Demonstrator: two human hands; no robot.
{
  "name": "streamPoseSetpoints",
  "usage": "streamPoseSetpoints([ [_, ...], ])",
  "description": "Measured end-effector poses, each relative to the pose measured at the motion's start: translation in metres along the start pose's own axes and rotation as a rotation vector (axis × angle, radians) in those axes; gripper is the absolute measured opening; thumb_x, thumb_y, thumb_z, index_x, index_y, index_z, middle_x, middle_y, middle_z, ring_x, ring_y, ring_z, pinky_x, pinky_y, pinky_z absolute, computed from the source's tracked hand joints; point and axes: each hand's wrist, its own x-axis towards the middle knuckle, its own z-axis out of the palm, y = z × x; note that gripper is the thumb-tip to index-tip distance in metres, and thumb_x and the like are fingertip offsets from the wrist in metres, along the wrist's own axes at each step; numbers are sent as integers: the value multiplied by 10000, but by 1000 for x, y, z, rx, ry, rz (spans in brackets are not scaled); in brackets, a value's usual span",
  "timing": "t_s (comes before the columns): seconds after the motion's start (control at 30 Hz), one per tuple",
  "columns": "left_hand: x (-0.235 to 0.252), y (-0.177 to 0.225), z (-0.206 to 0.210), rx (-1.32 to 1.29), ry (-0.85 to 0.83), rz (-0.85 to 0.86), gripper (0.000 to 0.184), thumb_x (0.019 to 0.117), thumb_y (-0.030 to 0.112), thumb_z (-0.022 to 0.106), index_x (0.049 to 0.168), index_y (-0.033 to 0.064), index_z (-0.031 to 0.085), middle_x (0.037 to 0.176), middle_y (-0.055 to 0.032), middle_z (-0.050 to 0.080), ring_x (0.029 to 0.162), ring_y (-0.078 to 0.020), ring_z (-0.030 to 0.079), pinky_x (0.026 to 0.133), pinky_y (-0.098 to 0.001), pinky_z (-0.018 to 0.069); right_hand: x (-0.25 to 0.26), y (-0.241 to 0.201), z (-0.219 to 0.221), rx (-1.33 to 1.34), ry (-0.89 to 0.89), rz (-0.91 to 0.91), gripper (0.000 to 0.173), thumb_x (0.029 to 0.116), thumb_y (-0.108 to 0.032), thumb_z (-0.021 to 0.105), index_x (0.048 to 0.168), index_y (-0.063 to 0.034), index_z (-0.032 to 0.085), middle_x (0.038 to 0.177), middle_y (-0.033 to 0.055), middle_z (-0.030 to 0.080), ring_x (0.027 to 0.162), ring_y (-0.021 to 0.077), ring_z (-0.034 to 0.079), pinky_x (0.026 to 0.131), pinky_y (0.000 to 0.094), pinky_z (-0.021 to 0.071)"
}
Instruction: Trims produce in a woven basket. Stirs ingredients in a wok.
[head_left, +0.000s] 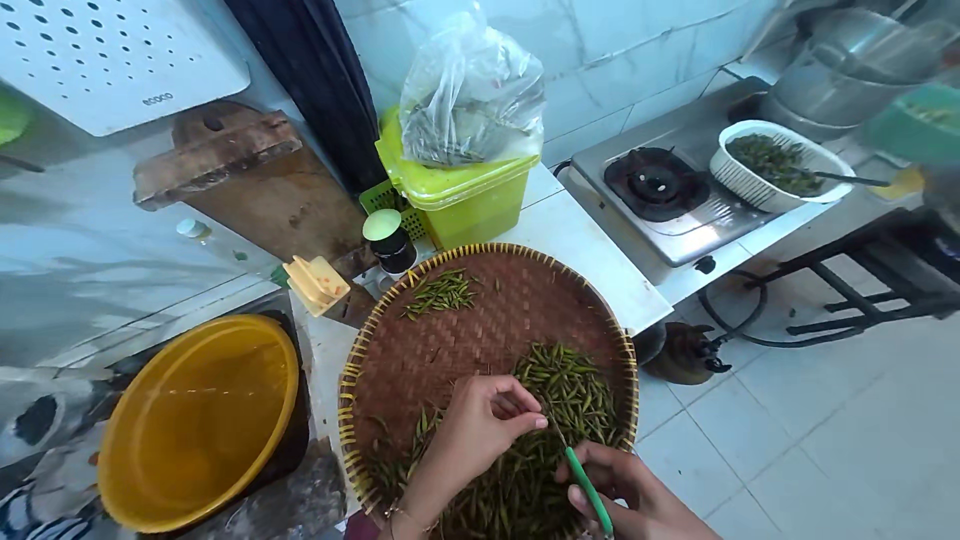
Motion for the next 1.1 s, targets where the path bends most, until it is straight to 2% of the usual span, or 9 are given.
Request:
streamPoseSetpoints([
  [0.2,4,0,1,5,31,-17,138,869,204,819,988,152,772,927,63,767,817,-62,737,757,-239,637,-13,4,-6,4,-3,-31,333,1017,-319,649,1229,-63,635,885,50,701,700,147,664,549,316,542],
  [0.57,5,4,10,-12,-6,23,194,837,174,846,996,138,740,913,52,751,793,-69,724,737,-239,625,-10,2,0,-22,25,-40,283,1008,-258,676,1206,-58,650,852,48,708,676,134,665,561,305,551],
  [0.87,11,0,14,-7,-12,14,188,853,158,834,1009,129,735,921,48,754,807,-65,728,751,-235,627,-9,8,3,16,74,-16,250,1003,-221,684,1182,-48,657,829,60,714,638,142,659,541,313,550],
  [0.97,20,2,1,34,67,13,158,885,175,801,1029,135,748,959,46,756,867,-64,729,804,-261,629,-8,5,2,57,127,-16,255,1003,-197,678,1200,-38,647,841,75,722,651,163,678,524,328,561],
  [1.07,44,-4,-33,199,259,55,140,927,192,760,1065,167,756,1004,49,756,893,-78,727,818,-327,631,-8,1,-3,85,182,30,280,1019,-231,645,1229,-46,636,852,66,713,684,177,685,524,338,562],
  [1.1,53,-6,-45,258,323,97,138,933,167,757,1070,150,749,1014,19,756,884,-110,730,805,-368,630,-8,0,-4,86,193,44,290,1017,-246,647,1232,-52,635,850,59,710,685,173,684,517,332,558],
])
